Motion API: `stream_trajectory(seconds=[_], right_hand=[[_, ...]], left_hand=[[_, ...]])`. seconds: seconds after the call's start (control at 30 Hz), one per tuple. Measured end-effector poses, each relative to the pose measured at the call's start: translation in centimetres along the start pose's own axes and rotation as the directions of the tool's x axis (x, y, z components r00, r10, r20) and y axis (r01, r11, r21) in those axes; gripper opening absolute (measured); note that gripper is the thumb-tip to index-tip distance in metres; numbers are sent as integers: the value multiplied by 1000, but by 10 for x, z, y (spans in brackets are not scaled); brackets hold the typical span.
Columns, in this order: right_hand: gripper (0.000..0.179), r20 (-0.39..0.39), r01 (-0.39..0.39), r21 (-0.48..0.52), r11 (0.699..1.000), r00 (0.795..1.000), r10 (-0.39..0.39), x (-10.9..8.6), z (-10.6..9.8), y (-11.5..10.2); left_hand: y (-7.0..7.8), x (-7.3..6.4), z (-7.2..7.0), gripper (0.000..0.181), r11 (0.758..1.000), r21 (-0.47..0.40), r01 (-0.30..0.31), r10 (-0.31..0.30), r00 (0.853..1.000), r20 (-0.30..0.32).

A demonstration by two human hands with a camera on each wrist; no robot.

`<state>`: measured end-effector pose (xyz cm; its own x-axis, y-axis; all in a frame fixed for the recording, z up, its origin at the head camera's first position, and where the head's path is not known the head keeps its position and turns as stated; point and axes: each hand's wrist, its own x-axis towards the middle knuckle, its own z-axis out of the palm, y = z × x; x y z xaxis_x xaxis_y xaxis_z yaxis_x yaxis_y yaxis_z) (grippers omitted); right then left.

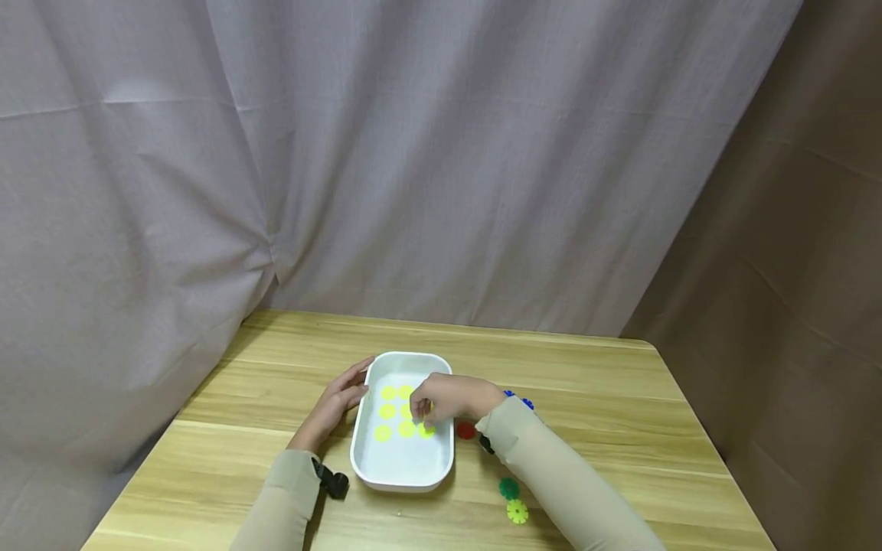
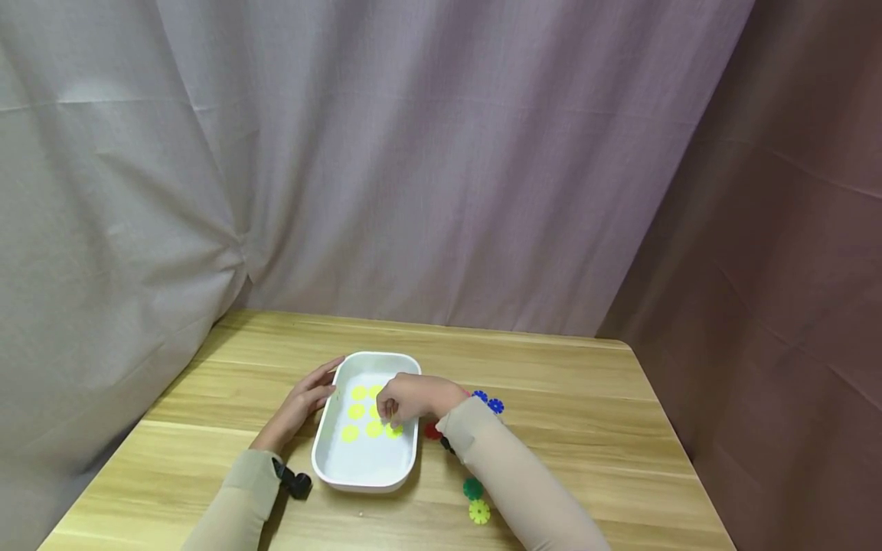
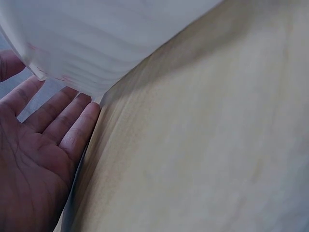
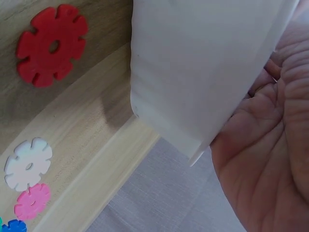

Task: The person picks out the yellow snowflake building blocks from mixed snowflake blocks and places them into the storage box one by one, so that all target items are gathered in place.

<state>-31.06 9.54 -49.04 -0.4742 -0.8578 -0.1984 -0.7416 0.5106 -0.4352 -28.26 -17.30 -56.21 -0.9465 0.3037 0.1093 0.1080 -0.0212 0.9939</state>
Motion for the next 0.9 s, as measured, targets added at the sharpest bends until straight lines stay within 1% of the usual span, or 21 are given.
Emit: stream_trajectory(seconds=[0.2,0.3,0.47,0.53,0.6,0.67,0.77,0.9], right_hand=[[11,-9,4,5,1000,1000,-4,-3,-2,-2],[11,-26,16,-5,1000,1000,-16,-7,-6,-4],[13,-96,83,-11,996,992,-84,-25,-13,-9],[13,-134,98,0,995,986,-97,-35,-15,-11],[12,-174,95,24,995,981,-90,-47,-17,-14],[11,-219,76,48,996,974,-64,-61,-17,-16],[10,-292,40,76,996,956,-16,-87,-12,-18],[12,-372,-9,92,996,927,43,-124,3,-18]], left_hand=[[1,-1,1,56,1000,1,2,-2,1000,0],[0,0,1,57,1000,-1,3,-3,1000,0],[0,1,1,58,1000,0,4,-4,1000,4],[-1,1,1,58,1000,0,4,-4,1000,4],[0,1,1,57,1000,0,3,-3,1000,1],[0,1,2,57,1000,5,4,-4,1000,-3],[0,0,2,56,1000,20,10,-10,1000,-12],[1,-1,2,56,999,36,20,-19,999,-30]])
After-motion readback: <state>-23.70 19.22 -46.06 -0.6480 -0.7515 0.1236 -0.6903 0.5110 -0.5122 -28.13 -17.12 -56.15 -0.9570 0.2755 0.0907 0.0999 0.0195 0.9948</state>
